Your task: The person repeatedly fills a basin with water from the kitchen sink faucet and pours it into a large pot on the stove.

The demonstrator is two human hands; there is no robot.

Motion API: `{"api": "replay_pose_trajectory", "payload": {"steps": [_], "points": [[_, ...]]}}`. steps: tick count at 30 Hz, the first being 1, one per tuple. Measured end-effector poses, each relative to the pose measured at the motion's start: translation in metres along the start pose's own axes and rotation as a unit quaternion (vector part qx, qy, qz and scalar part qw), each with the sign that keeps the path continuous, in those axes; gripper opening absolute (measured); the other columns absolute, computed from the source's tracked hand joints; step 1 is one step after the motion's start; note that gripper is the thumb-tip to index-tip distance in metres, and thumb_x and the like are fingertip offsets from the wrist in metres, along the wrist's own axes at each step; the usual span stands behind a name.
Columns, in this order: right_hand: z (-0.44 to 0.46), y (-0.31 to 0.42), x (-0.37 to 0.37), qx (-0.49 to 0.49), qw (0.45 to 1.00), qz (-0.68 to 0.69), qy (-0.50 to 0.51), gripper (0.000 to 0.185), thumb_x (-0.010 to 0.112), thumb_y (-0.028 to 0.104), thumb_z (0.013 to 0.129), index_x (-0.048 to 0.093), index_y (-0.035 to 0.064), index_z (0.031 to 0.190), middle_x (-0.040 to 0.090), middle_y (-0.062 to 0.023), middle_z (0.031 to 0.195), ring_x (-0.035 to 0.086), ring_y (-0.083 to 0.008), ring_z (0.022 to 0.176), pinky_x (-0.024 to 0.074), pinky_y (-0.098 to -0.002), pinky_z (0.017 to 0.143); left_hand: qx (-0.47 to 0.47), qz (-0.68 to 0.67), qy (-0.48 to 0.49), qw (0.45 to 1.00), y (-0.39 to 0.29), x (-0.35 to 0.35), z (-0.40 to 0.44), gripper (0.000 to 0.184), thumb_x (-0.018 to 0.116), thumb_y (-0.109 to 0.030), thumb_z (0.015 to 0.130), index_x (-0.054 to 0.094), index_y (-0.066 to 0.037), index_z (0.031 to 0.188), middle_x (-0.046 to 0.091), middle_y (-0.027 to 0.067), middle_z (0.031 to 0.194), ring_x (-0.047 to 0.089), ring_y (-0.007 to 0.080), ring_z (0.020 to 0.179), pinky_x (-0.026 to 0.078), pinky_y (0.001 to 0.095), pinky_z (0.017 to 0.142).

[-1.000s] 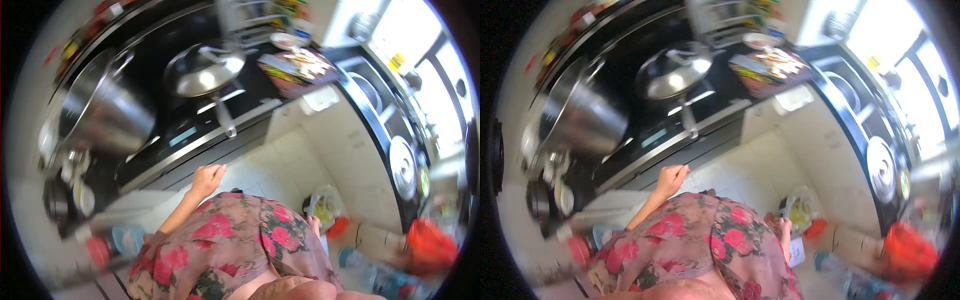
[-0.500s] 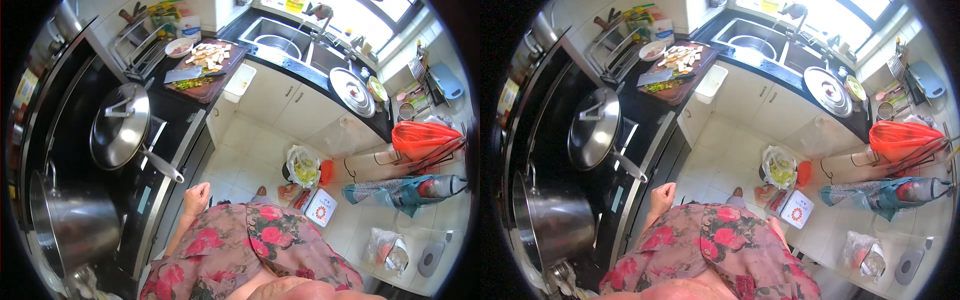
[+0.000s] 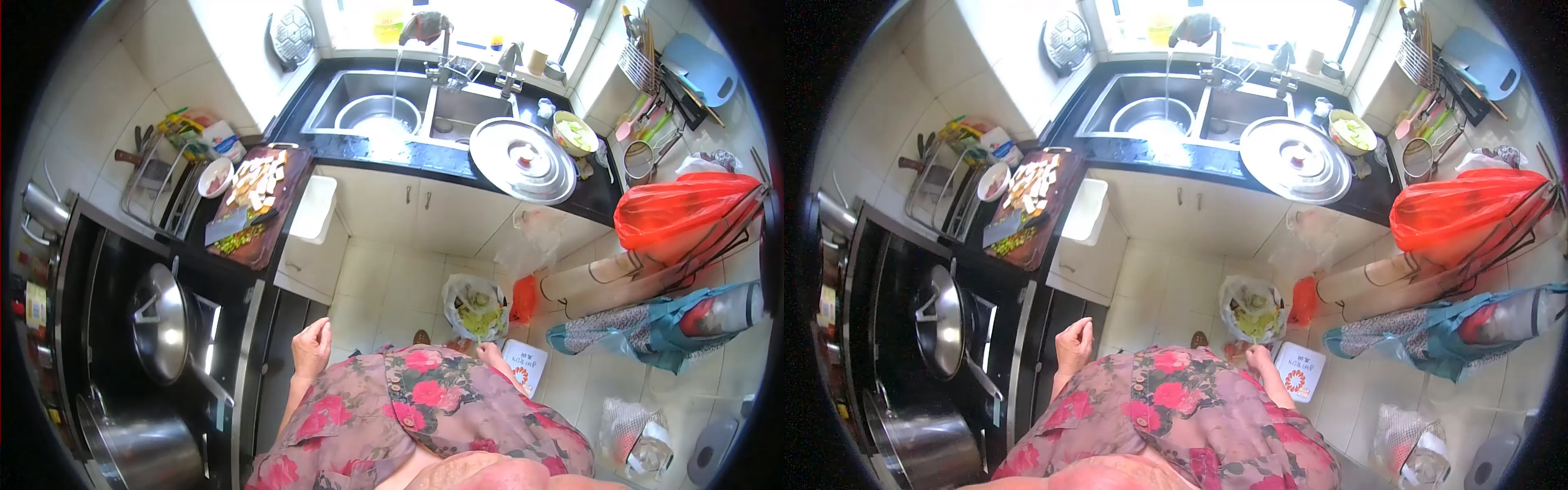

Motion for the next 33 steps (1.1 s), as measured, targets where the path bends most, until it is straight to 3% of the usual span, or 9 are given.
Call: {"api": "replay_pose_trajectory", "payload": {"steps": [7,9,11,13,15,17,22,27,33], "points": [[0.050,0.048,-0.071,0.053,0.992,0.109,0.034,0.024,0.052,0.020,0.086,0.066,0.0016,0.093,0.069,-0.0150,0.078,0.068,-0.0242,0.064,0.0542,-0.0360,0.070,-0.027,0.019,-0.001,0.999,-0.013,0.020,0.038,0.015,0.062,-0.013,0.086,0.067,-0.001,0.094,0.065,0.0158,0.073,0.062,0.0247,0.058,0.048,0.0328,0.055],[0.073,0.048,-0.060,-0.015,0.998,0.060,0.001,0.024,0.051,0.020,0.088,0.064,0.0005,0.095,0.068,-0.0167,0.077,0.067,-0.0224,0.056,0.0544,-0.0354,0.066,-0.012,0.045,-0.031,0.998,-0.011,0.017,0.053,0.018,0.060,-0.014,0.089,0.067,0.000,0.097,0.061,0.0070,0.060,0.058,0.0115,0.051,0.045,0.0267,0.050],[0.082,0.080,-0.064,-0.083,0.996,0.026,-0.022,0.023,0.054,0.021,0.088,0.064,0.0013,0.093,0.067,-0.0163,0.078,0.068,-0.0232,0.062,0.0540,-0.0364,0.066,0.001,0.051,-0.036,0.998,-0.004,0.020,0.075,0.018,0.060,-0.014,0.089,0.067,0.000,0.097,0.061,0.0066,0.060,0.057,0.0113,0.051,0.045,0.0264,0.050],[0.085,0.116,-0.076,-0.124,0.989,0.002,-0.075,0.022,0.055,0.021,0.087,0.065,0.0028,0.092,0.067,-0.0163,0.081,0.068,-0.0266,0.070,0.0531,-0.0382,0.068,-0.029,0.010,-0.028,0.999,0.004,0.026,0.101,0.015,0.061,-0.012,0.087,0.067,-0.001,0.095,0.064,0.0150,0.072,0.062,0.0220,0.058,0.048,0.0319,0.055],[0.091,0.156,-0.094,-0.121,0.984,0.121,-0.052,0.021,0.056,0.022,0.086,0.066,0.0044,0.092,0.068,-0.0158,0.084,0.067,-0.0316,0.077,0.0518,-0.0398,0.072,-0.010,0.004,-0.042,0.999,0.001,0.030,0.129,0.015,0.061,-0.012,0.087,0.067,0.000,0.095,0.065,0.0157,0.073,0.063,0.0228,0.061,0.048,0.0320,0.056],[0.097,0.197,-0.117,-0.212,0.964,0.074,-0.140,0.018,0.055,0.018,0.087,0.065,0.0045,0.093,0.067,-0.0151,0.079,0.068,-0.0252,0.071,0.0527,-0.0368,0.067,0.003,-0.020,-0.048,0.999,0.000,0.034,0.157,0.016,0.061,-0.013,0.087,0.067,0.000,0.095,0.065,0.0170,0.075,0.064,0.0242,0.063,0.049,0.0323,0.059],[0.123,0.266,-0.166,-0.236,0.946,0.163,-0.151,0.014,0.051,0.010,0.091,0.061,0.0011,0.094,0.065,-0.0090,0.072,0.065,-0.0162,0.057,0.0522,-0.0287,0.054,-0.005,-0.027,-0.025,0.999,0.008,0.037,0.221,0.018,0.060,-0.014,0.088,0.067,0.001,0.096,0.065,0.0185,0.077,0.064,0.0270,0.064,0.050,0.0340,0.061],[0.127,0.328,-0.221,-0.176,0.936,0.266,-0.151,0.015,0.050,0.009,0.092,0.062,0.0006,0.094,0.066,-0.0088,0.073,0.063,-0.0129,0.055,0.0511,-0.0263,0.051,0.046,-0.015,-0.007,0.999,-0.002,0.051,0.278,0.017,0.061,-0.014,0.086,0.067,0.000,0.095,0.065,0.0166,0.073,0.064,0.0290,0.063,0.048,0.0371,0.059],[0.174,0.378,-0.264,-0.257,0.903,0.271,-0.214,0.013,0.053,0.010,0.090,0.062,0.0031,0.095,0.067,-0.0087,0.072,0.064,-0.0147,0.055,0.0500,-0.0273,0.052,0.124,-0.005,0.016,0.992,-0.039,0.089,0.335,0.016,0.061,-0.015,0.086,0.067,-0.003,0.096,0.066,0.0139,0.077,0.063,0.0286,0.064,0.050,0.0368,0.059]]}}
Point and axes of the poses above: each hand's wrist, its own z-axis towards the middle knuckle, its own x-axis out of the palm, y = z × x, the point moved 5 cm from there along z, towards the middle knuckle
